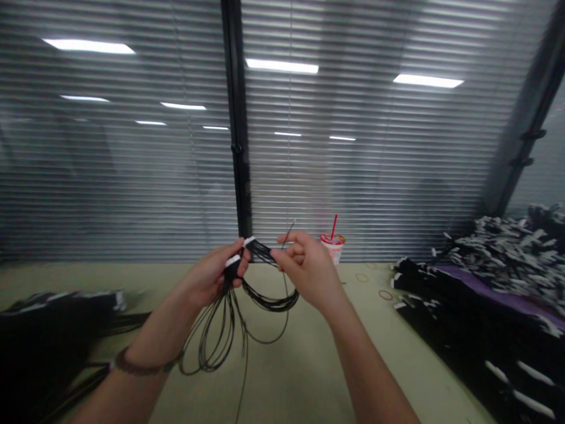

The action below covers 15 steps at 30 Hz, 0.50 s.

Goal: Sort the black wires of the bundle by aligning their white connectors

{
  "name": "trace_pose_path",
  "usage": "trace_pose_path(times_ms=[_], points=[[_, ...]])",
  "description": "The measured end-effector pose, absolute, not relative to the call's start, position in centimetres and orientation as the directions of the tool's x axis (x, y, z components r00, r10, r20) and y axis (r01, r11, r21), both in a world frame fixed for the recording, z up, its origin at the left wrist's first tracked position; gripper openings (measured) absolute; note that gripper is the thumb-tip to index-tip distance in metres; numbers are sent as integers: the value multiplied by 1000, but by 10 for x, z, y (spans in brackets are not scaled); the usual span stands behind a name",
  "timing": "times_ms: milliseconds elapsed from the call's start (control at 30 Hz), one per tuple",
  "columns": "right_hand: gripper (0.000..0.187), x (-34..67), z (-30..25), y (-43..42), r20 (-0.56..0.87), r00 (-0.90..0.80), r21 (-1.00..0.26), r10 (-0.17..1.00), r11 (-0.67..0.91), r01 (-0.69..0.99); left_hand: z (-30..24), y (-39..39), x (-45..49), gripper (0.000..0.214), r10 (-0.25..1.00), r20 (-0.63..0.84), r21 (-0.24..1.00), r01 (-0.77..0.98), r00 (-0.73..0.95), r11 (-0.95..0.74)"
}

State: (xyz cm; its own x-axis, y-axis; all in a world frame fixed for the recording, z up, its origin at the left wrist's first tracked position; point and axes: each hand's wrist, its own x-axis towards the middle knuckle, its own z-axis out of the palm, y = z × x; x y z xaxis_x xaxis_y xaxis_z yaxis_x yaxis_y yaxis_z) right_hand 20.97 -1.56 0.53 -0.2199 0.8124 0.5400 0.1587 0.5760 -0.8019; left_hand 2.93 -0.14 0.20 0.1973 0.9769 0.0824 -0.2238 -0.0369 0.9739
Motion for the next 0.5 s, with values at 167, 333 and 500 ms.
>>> trace_pose_path(times_ms=[167, 333, 500], points=[[22, 186, -5, -17, 664, -371, -499, 649, 754, 427, 4, -5, 33, 29, 971, 80, 977, -209, 225, -32], [23, 183, -4, -21, 596, -418, -467, 686, 719, 514, 4, -5, 31, 29, 969, 76, 979, -201, 236, -28], [23, 184, -2, -22, 569, -404, -520, 716, 694, 498, 6, -9, 33, 32, 958, 94, 987, -151, 271, -54]])
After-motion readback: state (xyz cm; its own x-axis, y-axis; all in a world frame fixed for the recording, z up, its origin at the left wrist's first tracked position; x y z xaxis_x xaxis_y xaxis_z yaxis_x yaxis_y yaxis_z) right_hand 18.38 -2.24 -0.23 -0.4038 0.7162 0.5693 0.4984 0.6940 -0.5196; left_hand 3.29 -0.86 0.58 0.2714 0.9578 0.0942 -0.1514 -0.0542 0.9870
